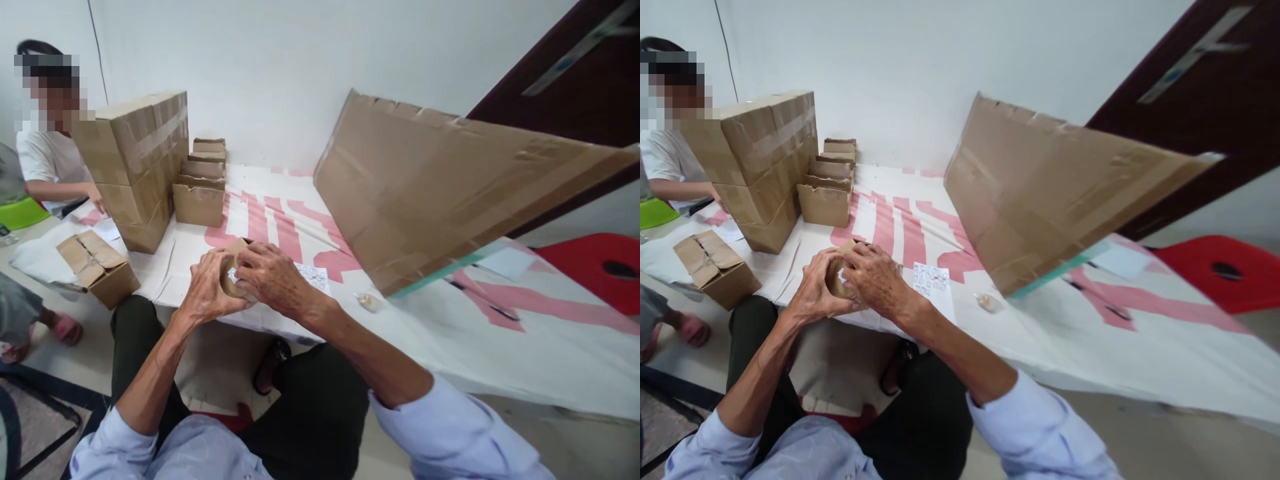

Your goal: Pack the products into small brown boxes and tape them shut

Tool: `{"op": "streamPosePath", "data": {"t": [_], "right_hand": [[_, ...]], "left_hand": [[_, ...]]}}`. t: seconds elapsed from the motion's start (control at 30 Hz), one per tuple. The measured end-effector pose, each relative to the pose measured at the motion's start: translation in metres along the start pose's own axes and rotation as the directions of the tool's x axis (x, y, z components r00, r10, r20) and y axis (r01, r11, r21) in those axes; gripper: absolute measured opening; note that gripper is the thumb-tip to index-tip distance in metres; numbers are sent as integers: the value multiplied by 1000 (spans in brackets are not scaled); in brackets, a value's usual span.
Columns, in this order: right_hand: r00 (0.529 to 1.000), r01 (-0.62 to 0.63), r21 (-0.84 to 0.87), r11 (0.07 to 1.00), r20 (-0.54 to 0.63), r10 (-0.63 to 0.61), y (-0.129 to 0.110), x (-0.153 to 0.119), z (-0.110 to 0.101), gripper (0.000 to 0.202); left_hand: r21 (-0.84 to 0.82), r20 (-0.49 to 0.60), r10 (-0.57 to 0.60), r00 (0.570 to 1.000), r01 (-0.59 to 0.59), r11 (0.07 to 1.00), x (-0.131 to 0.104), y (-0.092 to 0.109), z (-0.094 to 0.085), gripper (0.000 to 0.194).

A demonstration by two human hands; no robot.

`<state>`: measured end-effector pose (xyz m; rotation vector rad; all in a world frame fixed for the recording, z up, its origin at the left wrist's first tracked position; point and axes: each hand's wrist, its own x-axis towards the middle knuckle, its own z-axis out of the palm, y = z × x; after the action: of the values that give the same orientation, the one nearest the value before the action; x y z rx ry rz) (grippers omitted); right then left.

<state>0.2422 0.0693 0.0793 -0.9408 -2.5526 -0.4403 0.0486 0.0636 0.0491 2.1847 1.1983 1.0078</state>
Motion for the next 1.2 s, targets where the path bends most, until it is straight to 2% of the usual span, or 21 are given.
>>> {"op": "streamPosePath", "data": {"t": [0.27, 0.5, 0.73, 0.93, 1.2], "right_hand": [[990, 130, 3, 991, 53, -130, 7, 8, -6, 18], [967, 215, -21, 976, 142, -210, 13, 11, -5, 14], [964, 250, 4, 968, 89, -250, 19, 9, 4, 17], [959, 266, 87, 960, 79, -273, 31, 8, 4, 15], [954, 295, 65, 953, 43, -298, 34, 4, 12, 22]], "left_hand": [[-9, 17, 6, 1000, -6, 1000, 2, -1, -4, 73], [-11, 40, 4, 999, -3, 1000, 7, -4, -4, 84], [-9, 40, 15, 999, -14, 1000, 11, -3, -4, 90], [46, 96, -4, 995, 0, 999, 17, 6, -5, 85], [85, 116, -4, 993, -6, 996, 21, 14, -7, 93]]}}
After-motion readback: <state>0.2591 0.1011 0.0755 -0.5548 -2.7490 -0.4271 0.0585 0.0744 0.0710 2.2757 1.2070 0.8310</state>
